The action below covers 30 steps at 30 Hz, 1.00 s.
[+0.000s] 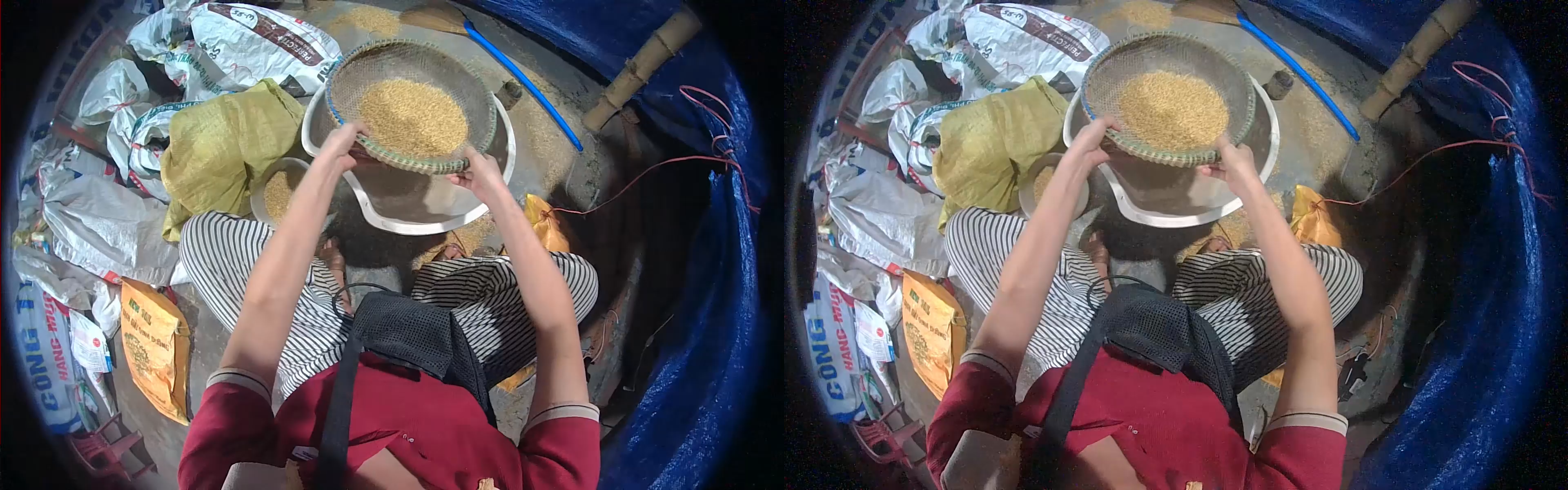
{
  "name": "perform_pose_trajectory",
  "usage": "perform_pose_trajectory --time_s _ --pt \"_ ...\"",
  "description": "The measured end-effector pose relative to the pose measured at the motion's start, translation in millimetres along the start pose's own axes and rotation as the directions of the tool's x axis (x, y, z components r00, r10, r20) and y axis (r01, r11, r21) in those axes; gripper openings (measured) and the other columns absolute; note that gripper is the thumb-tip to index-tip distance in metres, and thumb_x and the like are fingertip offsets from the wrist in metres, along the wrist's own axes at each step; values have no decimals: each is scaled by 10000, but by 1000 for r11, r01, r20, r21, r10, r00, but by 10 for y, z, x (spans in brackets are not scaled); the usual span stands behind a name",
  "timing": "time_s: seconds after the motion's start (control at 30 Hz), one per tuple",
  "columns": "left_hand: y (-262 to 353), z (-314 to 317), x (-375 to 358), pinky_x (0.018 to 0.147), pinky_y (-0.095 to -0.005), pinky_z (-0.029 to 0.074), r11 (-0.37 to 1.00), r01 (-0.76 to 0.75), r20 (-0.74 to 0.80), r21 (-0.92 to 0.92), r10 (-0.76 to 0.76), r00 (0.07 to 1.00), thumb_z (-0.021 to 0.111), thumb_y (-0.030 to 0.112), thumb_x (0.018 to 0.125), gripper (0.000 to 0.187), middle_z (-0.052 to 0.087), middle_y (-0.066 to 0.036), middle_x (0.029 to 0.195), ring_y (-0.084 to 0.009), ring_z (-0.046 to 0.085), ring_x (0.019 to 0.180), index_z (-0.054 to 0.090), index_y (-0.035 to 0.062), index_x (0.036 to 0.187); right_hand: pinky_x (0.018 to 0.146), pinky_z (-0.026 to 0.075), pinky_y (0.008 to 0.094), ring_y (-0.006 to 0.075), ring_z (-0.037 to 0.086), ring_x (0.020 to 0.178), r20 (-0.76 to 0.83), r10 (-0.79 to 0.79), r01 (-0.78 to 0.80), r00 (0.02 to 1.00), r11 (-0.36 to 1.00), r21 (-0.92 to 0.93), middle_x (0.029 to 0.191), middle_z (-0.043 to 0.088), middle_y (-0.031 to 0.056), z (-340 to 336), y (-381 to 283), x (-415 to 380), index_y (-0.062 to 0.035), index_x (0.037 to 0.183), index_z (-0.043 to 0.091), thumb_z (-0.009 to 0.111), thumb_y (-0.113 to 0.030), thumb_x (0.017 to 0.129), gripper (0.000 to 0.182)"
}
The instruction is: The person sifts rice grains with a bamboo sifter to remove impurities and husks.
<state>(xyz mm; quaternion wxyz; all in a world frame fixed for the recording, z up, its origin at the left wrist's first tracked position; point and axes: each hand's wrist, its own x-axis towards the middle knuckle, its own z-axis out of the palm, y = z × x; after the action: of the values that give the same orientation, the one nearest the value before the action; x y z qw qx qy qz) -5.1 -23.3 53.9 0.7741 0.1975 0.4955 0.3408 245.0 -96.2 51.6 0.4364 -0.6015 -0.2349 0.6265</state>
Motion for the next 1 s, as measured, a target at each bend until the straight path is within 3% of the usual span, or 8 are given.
perform_pose_trajectory --time_s 0.13,0.43,0.57,0.63,0.7,0.83,0.9,1.0 --pt "-128 -48 177 667 -460 481 995 -82 -2 -52 82 997 461 -27 605 322 499 -124 834 -279 527 750 462 -14 926 482 500 271 289 575 783 -6 135 -135 991 990 40 1076 450 219 -25 -24 -78 -14 1134 360 414 -219 822 378" --pt "-76 -91 212 607 -405 489 960 -274 57 -53 277 959 462 -63 566 309 493 -115 816 -259 514 704 478 -29 873 417 477 295 251 573 639 -102 -66 64 993 998 -25 925 514 182 9 43 -68 80 1030 417 386 -105 794 302" --pt "-175 35 -17 616 -417 484 979 -191 -114 -65 183 976 460 -68 564 360 491 -124 842 -277 517 723 467 -38 923 407 426 278 210 547 590 -122 149 -163 981 979 -118 867 535 164 -29 105 43 25 1025 395 359 -129 805 271" --pt "-238 33 21 626 -414 483 998 -48 -208 -44 38 977 453 -74 571 366 491 -123 851 -275 519 733 459 -39 935 379 421 267 209 540 552 -143 131 -148 981 982 -119 838 535 168 -41 205 54 47 1009 388 371 -111 791 270" --pt "-304 -51 122 629 -409 483 995 -78 -158 -63 68 985 450 -78 575 353 493 -122 846 -274 521 734 464 -39 925 318 421 266 235 562 501 -202 156 -170 967 984 -54 853 544 218 1 241 -16 147 992 417 382 -101 787 323" --pt "-240 -232 358 632 -391 482 978 -188 -34 -88 186 982 443 -89 579 320 500 -116 823 -271 524 727 482 -36 892 330 433 274 268 590 551 -181 -30 32 983 999 7 878 545 218 25 197 -106 141 1010 412 393 -117 787 342" --pt "-200 -141 285 629 -399 481 970 -222 -25 -102 220 975 446 -88 571 301 503 -112 803 -277 524 719 489 -41 865 351 379 288 233 579 586 -219 -117 85 969 985 -151 847 554 149 58 179 -116 56 1007 437 421 -149 762 320" --pt "-326 -202 421 659 -444 470 989 -143 -210 -20 136 968 436 -84 557 382 494 -130 876 -306 519 778 462 -36 935 342 345 264 222 575 569 -139 55 -67 989 995 -81 837 558 146 1 176 -52 75 992 432 411 -139 773 307"
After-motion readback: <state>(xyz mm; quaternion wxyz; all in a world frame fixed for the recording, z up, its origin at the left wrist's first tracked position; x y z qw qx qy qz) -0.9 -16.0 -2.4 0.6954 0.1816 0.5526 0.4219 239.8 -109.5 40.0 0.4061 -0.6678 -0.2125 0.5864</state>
